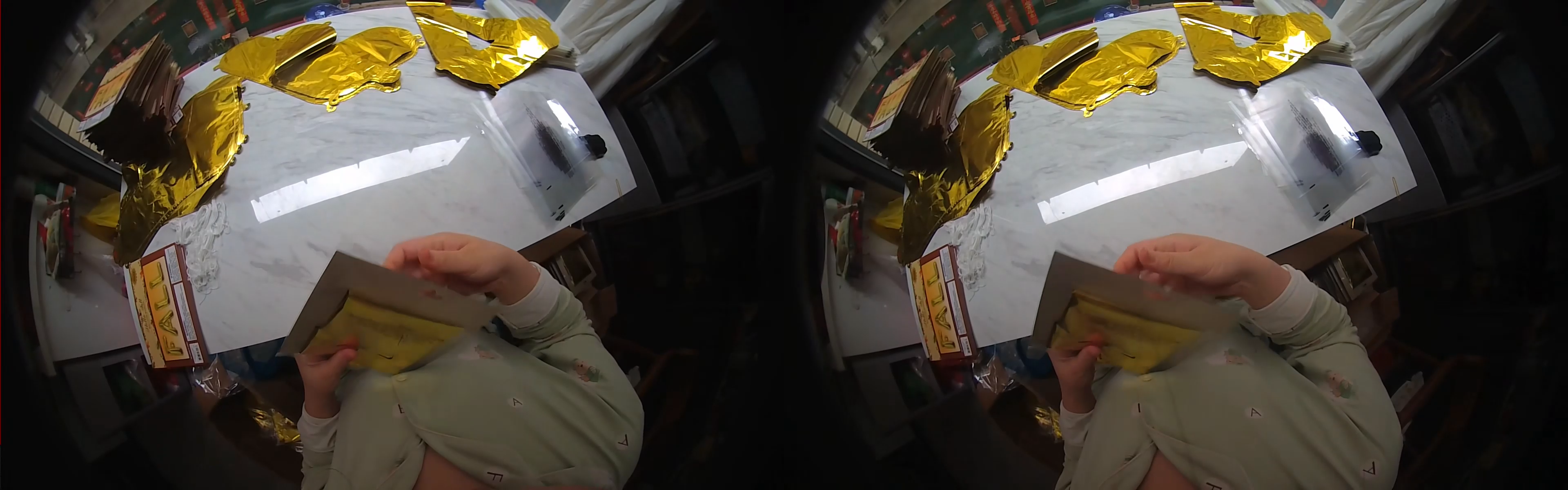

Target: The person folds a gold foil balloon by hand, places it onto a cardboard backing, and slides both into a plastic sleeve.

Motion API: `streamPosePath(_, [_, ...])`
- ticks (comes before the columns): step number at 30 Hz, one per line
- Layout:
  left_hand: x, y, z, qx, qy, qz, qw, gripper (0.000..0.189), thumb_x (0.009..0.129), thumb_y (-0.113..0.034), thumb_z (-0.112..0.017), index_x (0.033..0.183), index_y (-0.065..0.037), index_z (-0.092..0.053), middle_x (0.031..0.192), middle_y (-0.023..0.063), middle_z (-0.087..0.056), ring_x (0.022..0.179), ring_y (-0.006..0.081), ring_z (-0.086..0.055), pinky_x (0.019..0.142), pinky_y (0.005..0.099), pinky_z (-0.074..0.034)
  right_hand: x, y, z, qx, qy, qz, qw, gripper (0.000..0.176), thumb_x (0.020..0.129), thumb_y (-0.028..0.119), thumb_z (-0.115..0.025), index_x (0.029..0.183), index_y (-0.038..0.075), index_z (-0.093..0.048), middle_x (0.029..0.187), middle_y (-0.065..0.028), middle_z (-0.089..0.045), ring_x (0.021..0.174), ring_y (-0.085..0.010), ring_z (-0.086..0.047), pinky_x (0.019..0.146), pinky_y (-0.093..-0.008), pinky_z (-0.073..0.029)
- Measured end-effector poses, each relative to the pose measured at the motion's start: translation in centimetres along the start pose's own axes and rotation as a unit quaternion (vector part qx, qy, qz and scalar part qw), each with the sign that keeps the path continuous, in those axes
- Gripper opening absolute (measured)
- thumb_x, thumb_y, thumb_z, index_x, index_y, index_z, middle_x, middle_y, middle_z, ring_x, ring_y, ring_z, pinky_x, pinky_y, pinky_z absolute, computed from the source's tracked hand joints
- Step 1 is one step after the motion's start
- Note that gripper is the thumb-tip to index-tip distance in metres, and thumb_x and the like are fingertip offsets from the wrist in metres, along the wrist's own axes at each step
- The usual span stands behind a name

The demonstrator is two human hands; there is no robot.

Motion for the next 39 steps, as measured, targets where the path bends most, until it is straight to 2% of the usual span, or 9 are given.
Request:
streamPosePath(2, [0.4,-0.9,-0.4,0.017,-0.014,-0.010,1.000,0.018,0.087,-0.002,-0.086,0.103,0.004,-0.080,0.100,0.0078,-0.079,0.087,0.0143,-0.071,0.082,0.0292,-0.055,-0.8,2.0,1.3,-0.177,-0.152,0.057,0.971,0.063,0.109,0.053,-0.056,0.140,-0.001,-0.055,0.127,-0.0017,-0.064,0.106,-0.0050,-0.060,0.088,-0.0212,-0.045])
streamPosePath(4, [0.5,-1.4,-1.0,0.036,-0.055,0.007,0.998,0.016,0.090,-0.003,-0.084,0.104,0.004,-0.080,0.100,0.0066,-0.078,0.088,0.0126,-0.070,0.082,0.0281,-0.054,-2.0,3.7,1.5,-0.193,-0.182,0.072,0.961,0.052,0.109,0.042,-0.060,0.143,0.002,-0.057,0.129,-0.0030,-0.064,0.115,-0.0083,-0.060,0.095,-0.0244,-0.045])
streamPosePath(6, [0.8,-1.6,-2.0,0.054,-0.098,0.021,0.993,0.015,0.093,-0.003,-0.082,0.105,0.004,-0.079,0.100,0.0055,-0.078,0.088,0.0109,-0.069,0.082,0.0270,-0.054,-3.1,6.2,1.0,-0.493,-0.287,0.184,0.801,0.051,0.103,0.034,-0.071,0.142,0.005,-0.059,0.135,-0.0070,-0.062,0.125,-0.0142,-0.058,0.105,-0.0316,-0.046])
streamPosePath(7, [0.9,-1.7,-2.4,0.066,-0.132,0.025,0.989,0.015,0.095,-0.009,-0.081,0.104,0.004,-0.079,0.098,0.0047,-0.078,0.087,0.0104,-0.068,0.082,0.0259,-0.052,-3.0,7.0,-0.7,-0.654,-0.303,0.215,0.659,0.061,0.093,0.032,-0.080,0.144,0.006,-0.058,0.144,-0.0125,-0.058,0.138,-0.0243,-0.054,0.116,-0.0421,-0.041])
streamPosePath(10, [0.7,-1.3,-2.9,0.102,-0.148,0.024,0.983,0.028,0.102,-0.021,-0.076,0.112,0.005,-0.076,0.101,0.0064,-0.077,0.090,0.0109,-0.069,0.084,0.0275,-0.054,-1.0,3.5,-4.4,-0.758,-0.212,0.231,0.572,0.070,0.087,0.036,-0.085,0.145,0.008,-0.058,0.151,-0.0159,-0.053,0.145,-0.0333,-0.049,0.121,-0.0503,-0.037])
streamPosePath(17, [-0.1,-1.1,-4.0,0.006,-0.054,0.034,0.998,0.036,0.108,-0.022,-0.067,0.128,0.008,-0.062,0.116,0.0145,-0.075,0.099,0.0190,-0.074,0.087,0.0328,-0.062,0.5,-1.4,-3.5,-0.780,-0.185,0.208,0.561,0.060,0.084,0.031,-0.086,0.136,0.010,-0.065,0.144,-0.0134,-0.059,0.138,-0.0374,-0.054,0.118,-0.0564,-0.040])
streamPosePath(22, [-0.7,0.2,-4.0,-0.064,-0.054,0.177,0.981,0.033,0.100,0.006,-0.066,0.133,0.008,-0.060,0.125,0.0177,-0.072,0.104,0.0209,-0.074,0.091,0.0331,-0.063,0.1,-1.5,-4.0,-0.769,-0.154,0.249,0.568,0.038,0.086,0.022,-0.085,0.120,0.011,-0.072,0.135,-0.0102,-0.064,0.129,-0.0343,-0.060,0.115,-0.0552,-0.043])
streamPosePath(35, [0.5,0.2,-5.1,-0.096,-0.003,0.180,0.979,0.031,0.105,0.004,-0.061,0.135,0.010,-0.061,0.127,0.0182,-0.073,0.117,0.0225,-0.072,0.100,0.0325,-0.060,-0.2,-0.8,-3.0,-0.769,-0.233,0.254,0.539,0.031,0.085,0.021,-0.084,0.114,0.013,-0.076,0.129,-0.0077,-0.069,0.129,-0.0337,-0.060,0.116,-0.0592,-0.041])
streamPosePath(39, [0.6,-0.7,-5.4,-0.071,0.035,0.186,0.979,0.037,0.105,0.001,-0.061,0.141,0.008,-0.058,0.135,0.0179,-0.070,0.123,0.0232,-0.069,0.102,0.0324,-0.058,0.1,0.0,-1.9,-0.746,-0.232,0.232,0.579,0.032,0.086,0.022,-0.083,0.116,0.014,-0.075,0.130,-0.0076,-0.068,0.131,-0.0334,-0.060,0.116,-0.0601,-0.040])
Point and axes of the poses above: each hand's wrist, its own x-axis towards the middle knuckle, its own z-axis out of the back of the hand, y = z × x, the point moved 6 cm from there along x, towards the middle knuckle
